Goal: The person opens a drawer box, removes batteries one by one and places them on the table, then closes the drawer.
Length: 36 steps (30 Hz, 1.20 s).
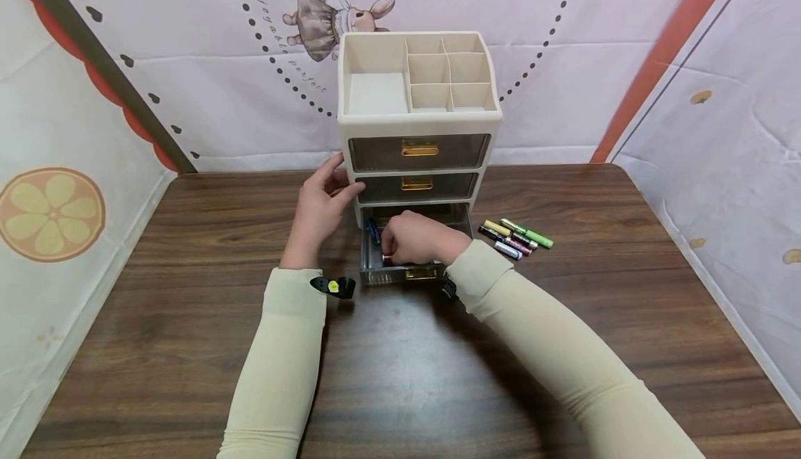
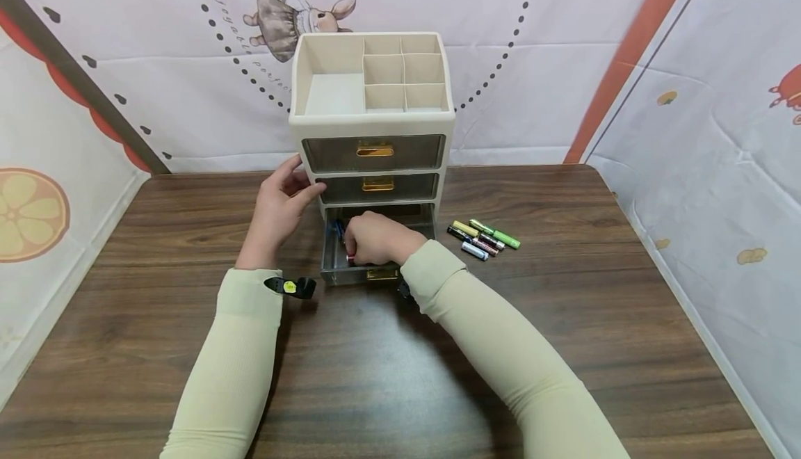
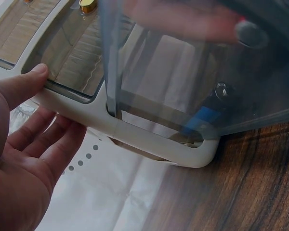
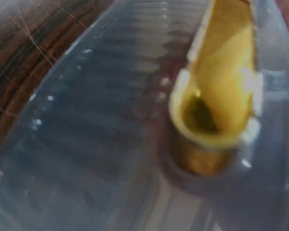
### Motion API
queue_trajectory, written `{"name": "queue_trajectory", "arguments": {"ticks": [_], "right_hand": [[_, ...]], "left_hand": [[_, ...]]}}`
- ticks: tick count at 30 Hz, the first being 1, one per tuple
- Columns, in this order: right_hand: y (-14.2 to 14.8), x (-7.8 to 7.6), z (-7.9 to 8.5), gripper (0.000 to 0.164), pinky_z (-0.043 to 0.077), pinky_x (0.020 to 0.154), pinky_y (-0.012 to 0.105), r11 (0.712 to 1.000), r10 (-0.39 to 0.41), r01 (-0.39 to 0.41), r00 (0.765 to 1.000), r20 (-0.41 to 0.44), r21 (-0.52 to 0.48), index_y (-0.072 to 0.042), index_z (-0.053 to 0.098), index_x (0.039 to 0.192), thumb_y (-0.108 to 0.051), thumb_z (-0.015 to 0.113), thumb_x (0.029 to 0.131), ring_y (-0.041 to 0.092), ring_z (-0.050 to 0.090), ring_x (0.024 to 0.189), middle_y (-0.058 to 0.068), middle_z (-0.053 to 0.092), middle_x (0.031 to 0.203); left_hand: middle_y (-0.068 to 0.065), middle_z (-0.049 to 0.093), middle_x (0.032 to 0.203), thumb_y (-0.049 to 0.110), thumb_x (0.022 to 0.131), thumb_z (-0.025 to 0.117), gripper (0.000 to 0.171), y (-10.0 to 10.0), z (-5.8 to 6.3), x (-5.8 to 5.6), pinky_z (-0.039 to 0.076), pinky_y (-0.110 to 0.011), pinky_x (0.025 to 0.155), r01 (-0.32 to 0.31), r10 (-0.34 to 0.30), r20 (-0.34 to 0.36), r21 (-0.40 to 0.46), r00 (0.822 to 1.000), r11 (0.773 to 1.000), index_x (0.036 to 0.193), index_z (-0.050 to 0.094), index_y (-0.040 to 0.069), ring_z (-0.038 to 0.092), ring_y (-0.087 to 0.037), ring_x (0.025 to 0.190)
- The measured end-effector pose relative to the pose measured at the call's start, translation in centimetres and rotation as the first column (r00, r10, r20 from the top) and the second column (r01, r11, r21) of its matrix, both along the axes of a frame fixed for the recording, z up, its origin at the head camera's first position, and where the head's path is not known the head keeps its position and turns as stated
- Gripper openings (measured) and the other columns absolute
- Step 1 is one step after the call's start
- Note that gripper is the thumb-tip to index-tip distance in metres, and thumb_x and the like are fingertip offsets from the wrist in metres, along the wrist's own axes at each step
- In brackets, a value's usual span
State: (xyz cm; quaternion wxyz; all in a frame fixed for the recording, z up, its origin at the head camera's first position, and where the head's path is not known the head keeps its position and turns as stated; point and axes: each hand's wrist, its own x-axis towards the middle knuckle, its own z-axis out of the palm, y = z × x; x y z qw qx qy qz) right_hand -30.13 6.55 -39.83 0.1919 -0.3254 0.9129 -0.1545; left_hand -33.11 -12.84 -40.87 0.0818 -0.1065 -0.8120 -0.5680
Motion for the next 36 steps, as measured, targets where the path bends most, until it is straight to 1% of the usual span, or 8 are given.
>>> {"name": "queue_trajectory", "arguments": {"ticks": [7, 15, 18, 22, 25, 30, 36], "right_hand": [[0.9, 0.3, 0.6, 0.013, 0.050, 0.070, 0.027, 1.000, -0.011, 0.010, 1.000, -0.024, -0.026, -0.014, 0.074, 0.096, -0.011, 0.066, 0.086, 0.010, 0.059, 0.072, -0.004, 0.069, 0.085], [2.0, 0.8, 1.5, 0.011, 0.049, 0.070, 0.026, 0.999, -0.015, 0.012, 0.997, -0.075, -0.042, -0.014, 0.074, 0.092, -0.013, 0.066, 0.085, 0.008, 0.060, 0.072, -0.006, 0.069, 0.080], [2.4, 1.0, 1.8, 0.010, 0.049, 0.069, 0.026, 0.999, -0.014, 0.010, 0.996, -0.085, -0.048, -0.014, 0.074, 0.092, -0.014, 0.066, 0.086, 0.007, 0.059, 0.069, -0.008, 0.069, 0.079], [3.0, 1.4, 2.2, 0.011, 0.049, 0.069, 0.026, 0.997, -0.025, 0.018, 0.996, -0.084, -0.073, -0.013, 0.075, 0.093, -0.015, 0.066, 0.086, 0.006, 0.060, 0.069, -0.009, 0.070, 0.079], [3.5, 1.6, 2.4, 0.012, 0.050, 0.068, 0.026, 0.995, -0.026, 0.016, 0.995, -0.092, -0.103, -0.012, 0.075, 0.093, -0.015, 0.066, 0.086, 0.005, 0.061, 0.070, -0.009, 0.070, 0.080], [4.5, 2.3, 2.9, 0.010, 0.050, 0.068, 0.026, 0.990, -0.030, 0.013, 0.992, -0.123, -0.140, -0.014, 0.075, 0.092, -0.017, 0.066, 0.088, 0.004, 0.060, 0.071, -0.008, 0.070, 0.080], [6.2, 2.9, 3.4, 0.010, 0.050, 0.067, 0.026, 0.984, -0.061, 0.038, 0.989, -0.133, -0.172, -0.014, 0.074, 0.091, -0.016, 0.066, 0.087, 0.006, 0.059, 0.071, -0.008, 0.068, 0.080]], "left_hand": [[-0.016, 0.066, 0.117, 0.028, 0.090, 0.070, 0.059, 0.0, 0.0, 0.1, 0.049, -0.042, 0.098, 0.003, -0.003, 0.002, 0.002, 1.000, 1.000, 0.144, 0.046, 0.031, 0.062, -0.025, 0.114], [-0.015, 0.067, 0.115, 0.028, 0.089, 0.071, 0.059, 0.2, -0.2, 0.0, 0.050, -0.041, 0.097, 0.005, -0.005, -0.003, 0.018, 1.000, 1.000, 0.143, 0.047, 0.031, 0.063, -0.024, 0.111], [-0.013, 0.066, 0.116, 0.030, 0.089, 0.071, 0.059, 0.1, -0.2, 0.0, 0.050, -0.041, 0.097, 0.005, -0.005, 0.009, 0.015, 1.000, 1.000, 0.143, 0.047, 0.033, 0.063, -0.023, 0.112], [-0.011, 0.066, 0.116, 0.032, 0.089, 0.070, 0.059, 0.0, -0.2, -0.1, 0.050, -0.040, 0.097, 0.000, 0.000, 0.017, 0.004, 1.000, 1.000, 0.143, 0.046, 0.037, 0.062, -0.021, 0.112], [-0.012, 0.066, 0.116, 0.032, 0.089, 0.070, 0.059, 0.0, -0.2, -0.1, 0.050, -0.041, 0.096, 0.002, -0.002, 0.011, 0.000, 1.000, 1.000, 0.143, 0.046, 0.036, 0.062, -0.022, 0.112], [-0.014, 0.066, 0.116, 0.031, 0.089, 0.070, 0.059, 0.0, -0.1, -0.2, 0.050, -0.042, 0.097, 0.009, -0.009, 0.012, 0.004, 1.000, 1.000, 0.144, 0.046, 0.034, 0.062, -0.024, 0.112], [-0.014, 0.065, 0.116, 0.031, 0.090, 0.070, 0.060, 0.0, 0.0, 0.0, 0.049, -0.042, 0.097, 0.006, -0.006, 0.017, 0.000, 1.000, 1.000, 0.144, 0.045, 0.034, 0.062, -0.024, 0.112]]}}
